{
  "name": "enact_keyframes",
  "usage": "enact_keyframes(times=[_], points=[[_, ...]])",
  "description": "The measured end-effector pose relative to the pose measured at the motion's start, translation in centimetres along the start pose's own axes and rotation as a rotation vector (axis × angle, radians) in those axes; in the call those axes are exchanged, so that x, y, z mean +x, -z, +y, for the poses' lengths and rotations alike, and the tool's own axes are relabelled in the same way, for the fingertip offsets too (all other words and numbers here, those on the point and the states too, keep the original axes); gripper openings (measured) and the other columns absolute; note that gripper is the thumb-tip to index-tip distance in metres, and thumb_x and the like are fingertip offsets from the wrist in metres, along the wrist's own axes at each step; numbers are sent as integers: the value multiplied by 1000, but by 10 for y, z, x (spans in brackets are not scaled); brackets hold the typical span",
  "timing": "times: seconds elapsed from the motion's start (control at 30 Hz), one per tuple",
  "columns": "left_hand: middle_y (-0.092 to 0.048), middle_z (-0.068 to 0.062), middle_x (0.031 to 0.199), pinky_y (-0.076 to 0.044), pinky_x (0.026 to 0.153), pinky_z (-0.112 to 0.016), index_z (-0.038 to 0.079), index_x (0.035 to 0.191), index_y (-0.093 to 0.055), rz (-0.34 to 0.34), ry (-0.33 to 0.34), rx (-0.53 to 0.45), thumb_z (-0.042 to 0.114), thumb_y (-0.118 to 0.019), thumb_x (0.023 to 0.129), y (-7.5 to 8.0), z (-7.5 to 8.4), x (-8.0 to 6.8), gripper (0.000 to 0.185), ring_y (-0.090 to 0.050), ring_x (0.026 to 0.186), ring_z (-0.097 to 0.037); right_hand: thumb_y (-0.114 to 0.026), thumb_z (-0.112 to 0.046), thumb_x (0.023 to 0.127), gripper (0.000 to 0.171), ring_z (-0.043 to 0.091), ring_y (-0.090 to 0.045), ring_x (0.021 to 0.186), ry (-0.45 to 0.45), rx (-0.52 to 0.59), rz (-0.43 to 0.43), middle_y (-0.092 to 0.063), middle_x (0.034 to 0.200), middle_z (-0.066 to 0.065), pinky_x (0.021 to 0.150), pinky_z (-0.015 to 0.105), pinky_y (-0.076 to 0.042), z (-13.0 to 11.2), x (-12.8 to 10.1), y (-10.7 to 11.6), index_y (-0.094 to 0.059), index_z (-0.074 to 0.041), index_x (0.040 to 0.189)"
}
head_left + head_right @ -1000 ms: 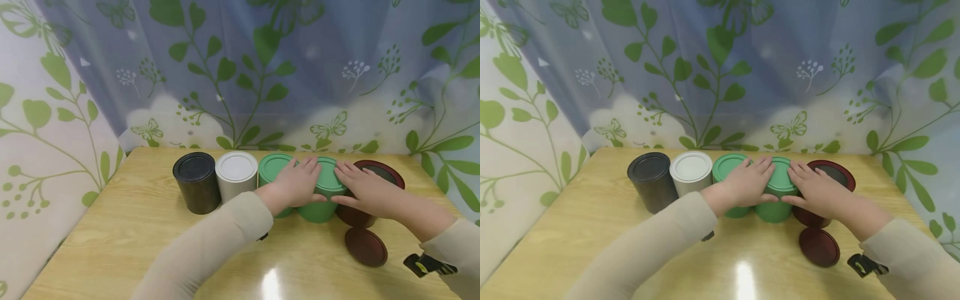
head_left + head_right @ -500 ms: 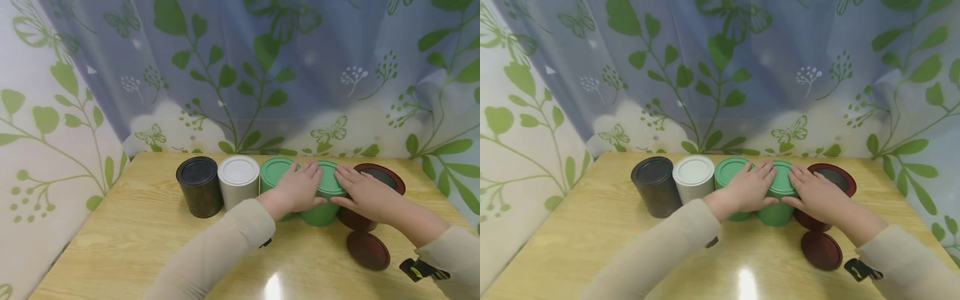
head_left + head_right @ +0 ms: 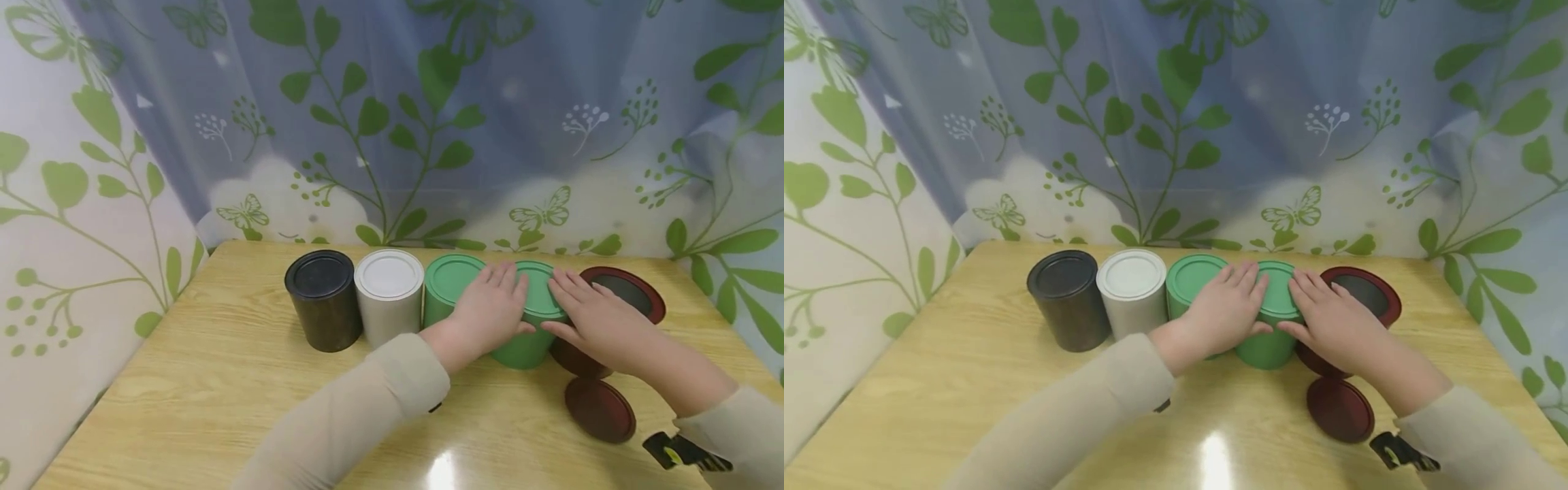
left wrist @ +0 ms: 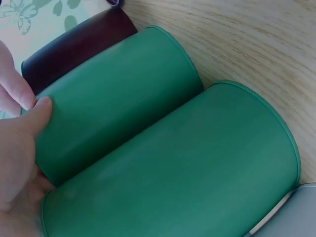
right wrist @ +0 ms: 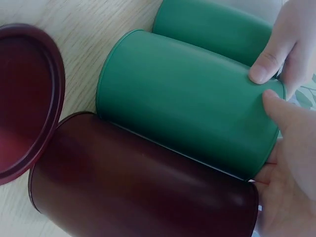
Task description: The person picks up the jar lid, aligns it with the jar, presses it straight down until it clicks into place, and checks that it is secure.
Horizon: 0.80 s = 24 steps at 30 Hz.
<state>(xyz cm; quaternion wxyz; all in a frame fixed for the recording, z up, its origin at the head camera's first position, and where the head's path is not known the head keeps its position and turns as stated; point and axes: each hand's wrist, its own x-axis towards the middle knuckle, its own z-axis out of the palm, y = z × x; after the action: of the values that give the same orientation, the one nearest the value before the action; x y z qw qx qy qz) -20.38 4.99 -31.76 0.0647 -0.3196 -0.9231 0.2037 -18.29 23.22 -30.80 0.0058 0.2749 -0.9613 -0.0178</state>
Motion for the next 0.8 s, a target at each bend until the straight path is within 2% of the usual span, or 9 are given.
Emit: enact_keyframes(times=[0.27,0.47,0.8], points=[[-30,-10,149,-19,111,-37,25,149,-26,34,18,87,61,-27,93,1,9,-5,66,-25,137,-23,-49,-44,95,72,45,-27,131,-6,-61,-9,-28,143,31,100,62,-25,-2,-1,1,-34,11,138],[-33,-12,147,-19,111,-35,27,149,-25,22,14,109,58,-26,94,2,11,-6,63,-27,137,-23,-48,-49,93,77,48,-25,130,-17,-33,-25,-27,142,33,100,62,-24,-3,2,4,-34,12,138],[-34,-11,147,-19,111,-35,28,149,-23,19,12,146,58,-25,95,5,11,-6,62,-28,136,-23,-47,-47,95,75,48,-26,130,-36,-60,-46,-27,141,34,100,61,-25,-6,4,2,-34,14,137]])
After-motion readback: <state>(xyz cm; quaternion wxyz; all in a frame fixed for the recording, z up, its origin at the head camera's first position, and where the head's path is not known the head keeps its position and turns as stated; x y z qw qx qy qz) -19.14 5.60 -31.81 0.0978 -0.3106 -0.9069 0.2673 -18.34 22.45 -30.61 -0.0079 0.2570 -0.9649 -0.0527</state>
